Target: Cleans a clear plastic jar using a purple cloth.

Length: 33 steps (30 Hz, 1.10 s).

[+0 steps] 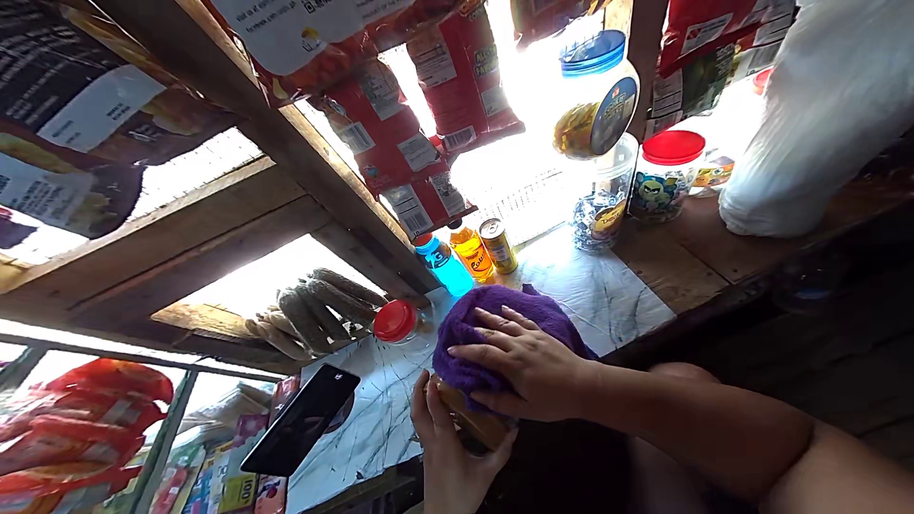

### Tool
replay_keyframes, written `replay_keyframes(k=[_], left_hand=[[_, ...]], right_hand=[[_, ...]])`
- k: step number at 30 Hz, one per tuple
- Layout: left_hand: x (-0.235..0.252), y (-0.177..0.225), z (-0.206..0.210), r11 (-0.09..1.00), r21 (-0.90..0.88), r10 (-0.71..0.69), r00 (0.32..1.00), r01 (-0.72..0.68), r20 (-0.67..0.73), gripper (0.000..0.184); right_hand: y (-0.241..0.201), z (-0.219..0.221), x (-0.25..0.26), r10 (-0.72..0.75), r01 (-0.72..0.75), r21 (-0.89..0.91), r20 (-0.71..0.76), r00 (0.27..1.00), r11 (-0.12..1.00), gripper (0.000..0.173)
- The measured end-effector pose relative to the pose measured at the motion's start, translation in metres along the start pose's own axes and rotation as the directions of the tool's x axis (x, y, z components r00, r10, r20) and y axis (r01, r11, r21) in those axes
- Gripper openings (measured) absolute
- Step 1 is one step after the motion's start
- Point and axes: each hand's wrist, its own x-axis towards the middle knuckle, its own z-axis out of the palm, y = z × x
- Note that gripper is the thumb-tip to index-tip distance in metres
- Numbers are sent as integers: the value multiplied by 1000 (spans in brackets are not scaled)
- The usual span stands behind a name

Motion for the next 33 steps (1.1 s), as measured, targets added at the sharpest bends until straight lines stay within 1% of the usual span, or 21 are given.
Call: replay_keyframes(k=[3, 7, 11, 14, 17, 21, 24, 28, 30, 33], left_hand=[[0, -2, -1, 998, -16, -56, 998, 56, 9, 130], [1, -3, -2, 991, -51, -123, 992, 124, 18, 134], [4, -6, -3, 984, -95, -149, 988, 151, 25, 136], [6, -6, -5, 965, -157, -204, 978, 208, 44, 138], [9, -5, -6, 930, -237, -276, 959, 282, 60, 140], [12, -5, -8, 911, -264, -311, 948, 318, 69, 141], [15, -2, -8, 898, -274, -338, 939, 344, 70, 143], [14, -1, -7, 911, -259, -318, 946, 321, 57, 144], [12, -1, -5, 935, -226, -269, 962, 272, 44, 142], [9, -2, -2, 978, -115, -173, 985, 174, 18, 137]], right_hand=[[-2, 8, -2, -111, 111, -12, -11, 994, 994, 52], [-2, 10, -3, -209, 209, 16, 13, 978, 978, 59], [-1, 8, -5, -248, 248, 6, 31, 968, 969, 58], [-1, 6, -7, -266, 266, -4, 33, 964, 964, 53], [1, 3, -8, -297, 297, 2, 39, 954, 955, 54], [2, 2, -10, -324, 324, -12, 33, 946, 946, 54], [2, 2, -12, -339, 339, -27, 19, 941, 940, 50], [-1, 4, -13, -305, 305, -39, 4, 952, 951, 51], [-3, 5, -12, -273, 273, -34, 6, 962, 961, 54], [-2, 6, -9, -240, 240, -10, -6, 971, 971, 60]])
